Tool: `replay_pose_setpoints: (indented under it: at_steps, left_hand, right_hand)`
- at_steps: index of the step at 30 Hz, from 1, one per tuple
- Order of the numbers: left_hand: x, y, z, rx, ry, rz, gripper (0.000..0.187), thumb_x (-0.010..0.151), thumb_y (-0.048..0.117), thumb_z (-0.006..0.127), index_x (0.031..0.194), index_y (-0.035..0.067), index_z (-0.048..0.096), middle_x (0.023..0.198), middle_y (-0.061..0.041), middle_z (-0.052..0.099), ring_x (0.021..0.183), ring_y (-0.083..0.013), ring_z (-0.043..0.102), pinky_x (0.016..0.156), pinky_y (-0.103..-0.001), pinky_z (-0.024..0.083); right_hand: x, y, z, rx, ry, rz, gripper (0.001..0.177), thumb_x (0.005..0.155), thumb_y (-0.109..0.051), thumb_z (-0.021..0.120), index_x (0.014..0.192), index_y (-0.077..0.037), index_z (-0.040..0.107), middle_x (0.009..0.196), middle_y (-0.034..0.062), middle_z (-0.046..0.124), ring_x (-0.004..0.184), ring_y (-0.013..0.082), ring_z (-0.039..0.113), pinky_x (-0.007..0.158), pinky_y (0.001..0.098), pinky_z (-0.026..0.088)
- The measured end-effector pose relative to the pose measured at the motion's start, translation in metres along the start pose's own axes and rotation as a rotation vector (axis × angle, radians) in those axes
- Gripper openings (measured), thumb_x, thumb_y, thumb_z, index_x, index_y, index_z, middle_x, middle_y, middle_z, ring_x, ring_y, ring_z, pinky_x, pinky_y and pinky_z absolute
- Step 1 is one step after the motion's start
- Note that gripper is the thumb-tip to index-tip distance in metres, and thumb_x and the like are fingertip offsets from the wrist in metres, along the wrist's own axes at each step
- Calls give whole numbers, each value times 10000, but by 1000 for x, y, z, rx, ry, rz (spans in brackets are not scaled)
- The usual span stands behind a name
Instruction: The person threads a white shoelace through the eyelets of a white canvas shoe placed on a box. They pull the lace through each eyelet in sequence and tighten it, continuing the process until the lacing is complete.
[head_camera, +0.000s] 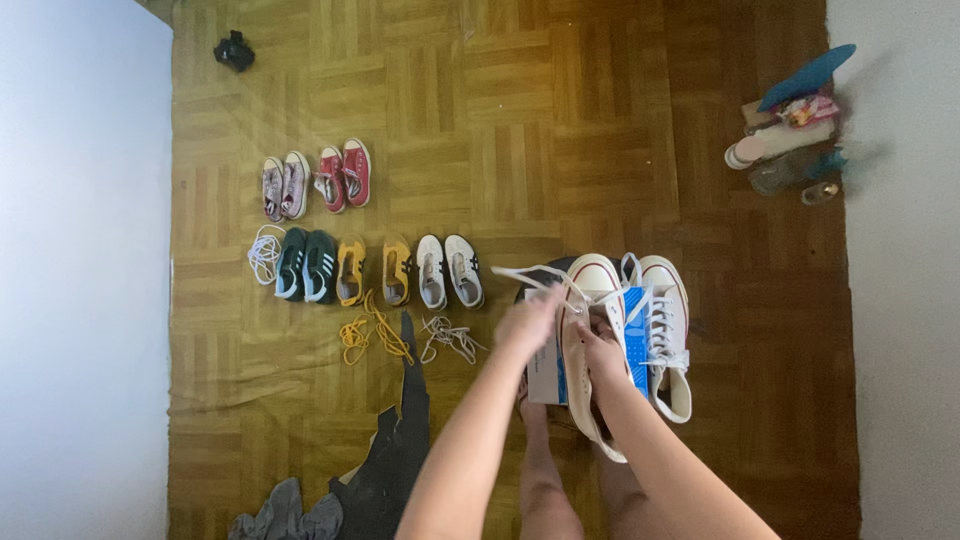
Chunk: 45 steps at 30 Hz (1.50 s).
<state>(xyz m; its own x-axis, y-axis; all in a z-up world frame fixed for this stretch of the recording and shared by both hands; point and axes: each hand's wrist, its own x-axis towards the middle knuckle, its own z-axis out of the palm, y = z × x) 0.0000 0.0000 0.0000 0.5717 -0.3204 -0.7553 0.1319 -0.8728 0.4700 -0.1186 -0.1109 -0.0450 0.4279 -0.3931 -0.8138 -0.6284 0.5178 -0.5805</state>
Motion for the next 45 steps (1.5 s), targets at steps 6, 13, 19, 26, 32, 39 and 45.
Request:
replay_pose_setpoints:
  at_steps: [6,13,19,26,32,39,45]
  left_hand:
    - [-10,22,20,-16,420,240,283,964,354,585,950,116,738,814,-41,676,630,-158,570,540,-348,459]
    - [-38,-19,-99,-274,569,-57,291,1056,266,507,1052,54,706,777,-29,683,524,-81,525,466,-264,416]
    - [-112,5,-154,-279,270,268,221,1015,213,585,1102,69,728,1113,-82,702,819,-121,662,713,-251,563]
    - [-217,106,-165,-310,-187,834,252,999,63,592,761,39,511,981,-81,776,960,-159,769,860,-309,618]
    - [-270,149,-204,-347,-341,872,264,1006,34,568,760,48,474,700,-68,644,699,-150,733,709,-311,585]
    - [-308,179,-221,-420,-231,681,135,1001,247,559,1093,156,522,681,40,540,611,-74,555,578,-225,496]
    - [-344,196,-229,-264,-73,834,389,1123,390,457,1074,25,582,686,56,458,598,-80,424,546,-234,382]
  right_hand:
    - [34,28,-8,104,-128,-225,419,973,-266,660,1335,-58,620,1164,99,697,1008,215,628,884,378,511]
    - [-5,-7,-3,129,-81,118,486,974,-269,616,1413,-68,557,1226,165,662,1065,277,628,904,424,516]
    - [-93,-94,-17,-329,-303,-157,561,955,-265,630,1446,-40,478,1430,139,574,1313,245,582,1094,366,469]
    - [-203,-216,-10,-638,-507,-744,585,855,-153,639,1408,-56,471,1391,124,572,1227,227,585,988,378,466]
    - [-264,-293,-32,-534,-834,-617,220,983,-225,609,1025,-18,673,866,55,668,837,135,612,797,290,517]
    - [-319,-345,-49,-590,-798,-693,333,1032,-332,549,958,-28,662,733,-5,559,706,99,522,678,272,477]
    - [-357,-377,-52,-580,-664,-768,337,1035,-312,535,988,-12,681,729,21,603,678,107,554,640,265,472]
